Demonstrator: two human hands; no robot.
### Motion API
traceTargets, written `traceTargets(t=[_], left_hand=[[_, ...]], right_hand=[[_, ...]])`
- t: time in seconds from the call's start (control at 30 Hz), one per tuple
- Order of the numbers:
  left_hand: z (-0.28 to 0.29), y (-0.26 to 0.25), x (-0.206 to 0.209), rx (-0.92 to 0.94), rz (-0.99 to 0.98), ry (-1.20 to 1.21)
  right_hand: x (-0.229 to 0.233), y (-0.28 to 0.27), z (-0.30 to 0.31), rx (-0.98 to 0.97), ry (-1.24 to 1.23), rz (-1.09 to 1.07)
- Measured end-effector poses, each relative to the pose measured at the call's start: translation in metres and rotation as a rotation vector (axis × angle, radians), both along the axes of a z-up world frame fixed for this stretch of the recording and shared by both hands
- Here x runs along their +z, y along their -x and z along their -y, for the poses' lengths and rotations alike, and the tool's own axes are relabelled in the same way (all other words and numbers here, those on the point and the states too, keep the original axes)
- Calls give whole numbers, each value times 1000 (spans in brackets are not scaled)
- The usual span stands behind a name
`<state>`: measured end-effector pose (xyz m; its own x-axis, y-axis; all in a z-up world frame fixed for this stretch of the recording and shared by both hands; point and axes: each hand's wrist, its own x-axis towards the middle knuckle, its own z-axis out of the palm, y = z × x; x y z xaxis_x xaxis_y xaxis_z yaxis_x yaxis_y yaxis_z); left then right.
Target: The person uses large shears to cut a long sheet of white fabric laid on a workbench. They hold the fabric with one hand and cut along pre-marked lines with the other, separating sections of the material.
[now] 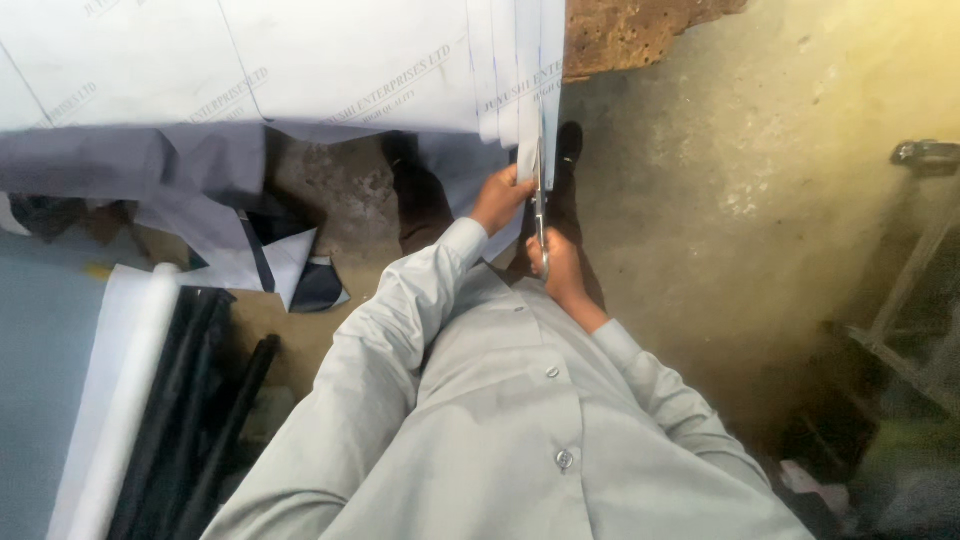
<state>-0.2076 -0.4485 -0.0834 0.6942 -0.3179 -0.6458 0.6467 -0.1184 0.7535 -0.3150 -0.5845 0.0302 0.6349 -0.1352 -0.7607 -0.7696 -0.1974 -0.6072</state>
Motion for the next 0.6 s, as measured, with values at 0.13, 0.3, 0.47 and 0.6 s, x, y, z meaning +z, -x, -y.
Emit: traceTargets(t=[0.13,0.3,0.47,0.6], left_hand=[[-2,-4,4,18,-6,75],[-3,-12,30,6,21,77],[-3,-12,15,-17,-26,62],[-4,-11,9,-30,-1,29]], right_hand=[[3,-5,-2,-16,24,-46],[11,-9,-6,-50,23,-58],[1,-15,-3,-34,15,15],[0,-49,0,-14,30,4]])
